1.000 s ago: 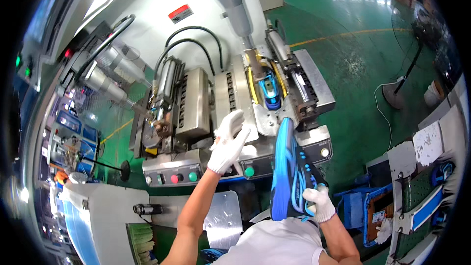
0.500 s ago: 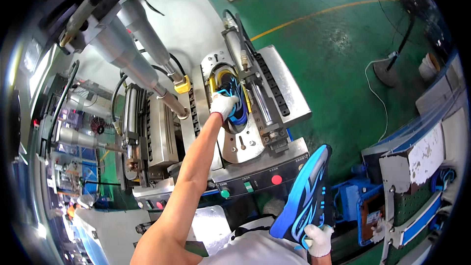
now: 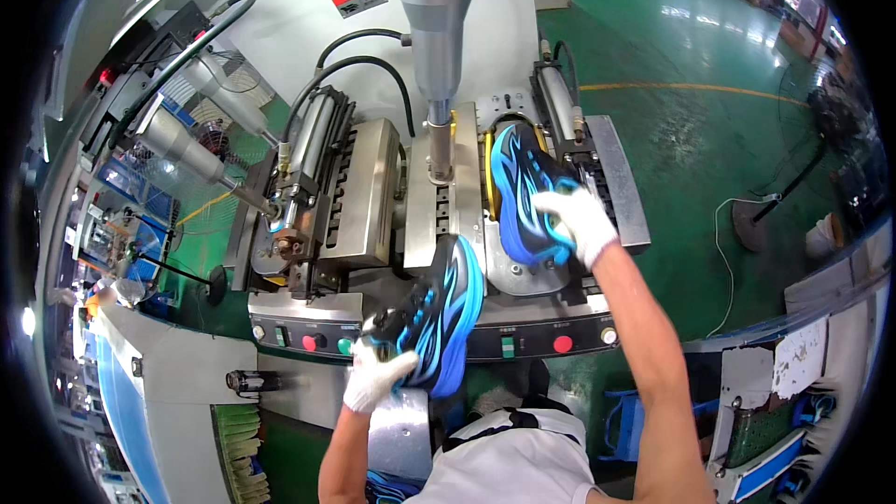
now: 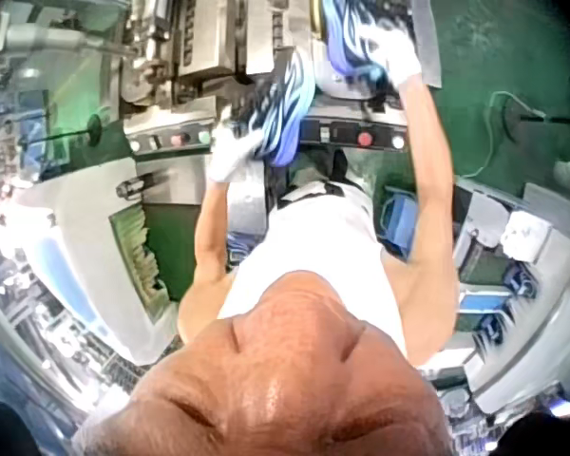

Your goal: The person takes shoes from a heating conveyor belt and places them into a lasting machine to shape the footwear, before returning the processed shoes to the conveyor.

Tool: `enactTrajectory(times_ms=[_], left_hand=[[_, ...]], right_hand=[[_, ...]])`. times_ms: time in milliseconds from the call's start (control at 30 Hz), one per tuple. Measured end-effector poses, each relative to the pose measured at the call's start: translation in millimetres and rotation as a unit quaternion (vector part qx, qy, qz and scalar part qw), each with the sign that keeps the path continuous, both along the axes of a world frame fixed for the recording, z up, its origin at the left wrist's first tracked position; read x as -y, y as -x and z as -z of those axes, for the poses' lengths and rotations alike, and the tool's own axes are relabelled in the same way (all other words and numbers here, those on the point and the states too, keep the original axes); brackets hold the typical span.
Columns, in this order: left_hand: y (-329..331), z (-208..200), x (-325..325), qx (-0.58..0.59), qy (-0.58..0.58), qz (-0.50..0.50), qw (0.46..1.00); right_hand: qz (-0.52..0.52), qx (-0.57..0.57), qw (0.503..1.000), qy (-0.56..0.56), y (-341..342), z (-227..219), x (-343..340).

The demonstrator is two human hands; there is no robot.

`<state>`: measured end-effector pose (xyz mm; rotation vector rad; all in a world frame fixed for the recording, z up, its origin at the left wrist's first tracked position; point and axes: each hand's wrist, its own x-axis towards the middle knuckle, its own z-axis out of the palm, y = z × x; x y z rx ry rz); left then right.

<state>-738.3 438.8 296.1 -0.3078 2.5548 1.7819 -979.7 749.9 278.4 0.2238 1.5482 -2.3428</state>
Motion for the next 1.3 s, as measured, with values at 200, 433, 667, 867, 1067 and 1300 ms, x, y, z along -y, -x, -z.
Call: enactTrajectory(times_ms=[200, 433, 667, 867, 1067, 1300], left_hand=[[-163.7, 35.6, 24.9, 0.241, 0.092, -0.159, 0.953], [-292.5, 158.1, 26.5, 0.405, 0.157, -0.546, 0.716], [-319.5, 273.3, 3.9, 0.238, 0.104, -0.679, 0.686], [-346.8, 257.7, 16.0, 0.282, 0.020, -0.644, 0.711], [-432.5, 177.3, -4.5, 0.087, 0.162, -0.591, 0.785], [-420.5, 267.9, 9.4, 0.115, 0.111, -0.678, 0.717]], right_hand=[[-0.029, -0.091, 0.700, -0.708, 176.9, 142.3, 1.5], [-0.139, -0.110, 0.728, -0.663, 163.2, 113.8, 37.3], [0.006, -0.415, 0.767, -0.489, -15.5, 49.9, 90.5], [-0.341, -0.500, 0.455, -0.653, -218.2, 125.8, 168.8], [-0.385, -0.488, 0.432, -0.654, -248.6, 157.0, 194.3], [-0.635, -0.392, 0.516, -0.421, -488.3, 210.0, 310.1]])
